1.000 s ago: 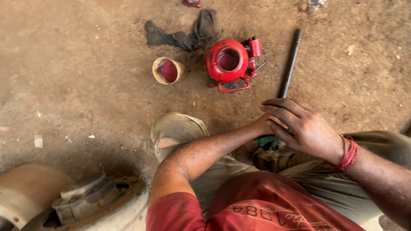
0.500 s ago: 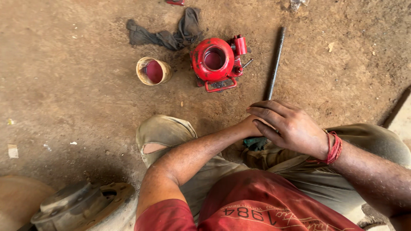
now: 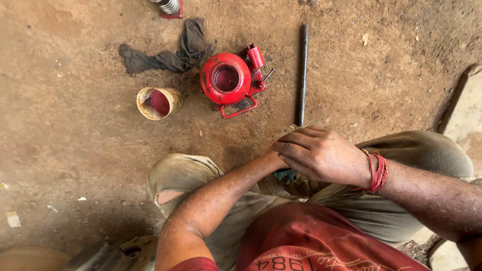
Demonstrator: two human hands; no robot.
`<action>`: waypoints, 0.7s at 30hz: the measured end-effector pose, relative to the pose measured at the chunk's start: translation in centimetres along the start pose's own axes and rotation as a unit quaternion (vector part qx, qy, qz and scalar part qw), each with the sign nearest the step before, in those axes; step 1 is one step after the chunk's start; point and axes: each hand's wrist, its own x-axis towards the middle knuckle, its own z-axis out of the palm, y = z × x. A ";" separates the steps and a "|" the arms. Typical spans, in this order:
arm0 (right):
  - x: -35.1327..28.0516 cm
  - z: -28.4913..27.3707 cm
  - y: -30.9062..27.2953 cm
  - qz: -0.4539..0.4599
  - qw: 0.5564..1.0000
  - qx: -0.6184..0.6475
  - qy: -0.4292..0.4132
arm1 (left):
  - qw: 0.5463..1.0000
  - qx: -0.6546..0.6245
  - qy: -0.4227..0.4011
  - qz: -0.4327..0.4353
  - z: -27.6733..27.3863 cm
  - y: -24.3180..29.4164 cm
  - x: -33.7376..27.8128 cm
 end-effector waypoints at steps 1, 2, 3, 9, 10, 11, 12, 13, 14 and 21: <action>0.1 0.0 0.0 0.005 1.000 0.001 -0.005 | 0.999 -0.027 0.000 -0.029 0.4 -0.6 -0.3; 0.2 -0.1 0.0 -0.008 1.000 -0.002 -0.002 | 0.997 -0.053 0.000 -0.058 0.8 -1.2 -0.5; 0.2 -0.2 0.1 -0.020 1.000 -0.005 -0.001 | 0.998 -0.020 -0.010 -0.055 1.1 -1.8 -0.6; 0.2 -0.1 0.5 -0.018 1.000 -0.007 -0.012 | 0.986 -0.106 -0.048 -0.121 2.5 -4.5 -0.2; 0.0 0.0 0.6 -0.016 1.000 -0.008 -0.014 | 0.976 -0.151 -0.049 -0.148 2.5 -4.7 -0.3; -0.2 0.2 0.8 -0.021 1.000 -0.010 -0.010 | 0.964 -0.196 -0.049 -0.176 2.5 -4.9 -0.5; -0.3 0.3 0.9 -0.026 1.000 -0.012 -0.005 | 0.972 -0.167 -0.027 -0.166 2.3 -4.9 -0.9; -0.4 0.3 1.0 -0.032 0.999 -0.014 -0.001 | 0.978 -0.136 -0.003 -0.157 2.2 -4.8 -1.1; -0.5 0.3 1.0 -0.034 0.999 -0.014 0.005 | 0.983 -0.106 0.020 -0.147 2.1 -4.6 -1.3; 0.1 -0.6 1.3 -0.023 1.000 -0.013 -0.006 | 0.993 -0.010 0.072 -0.098 0.8 0.6 -1.0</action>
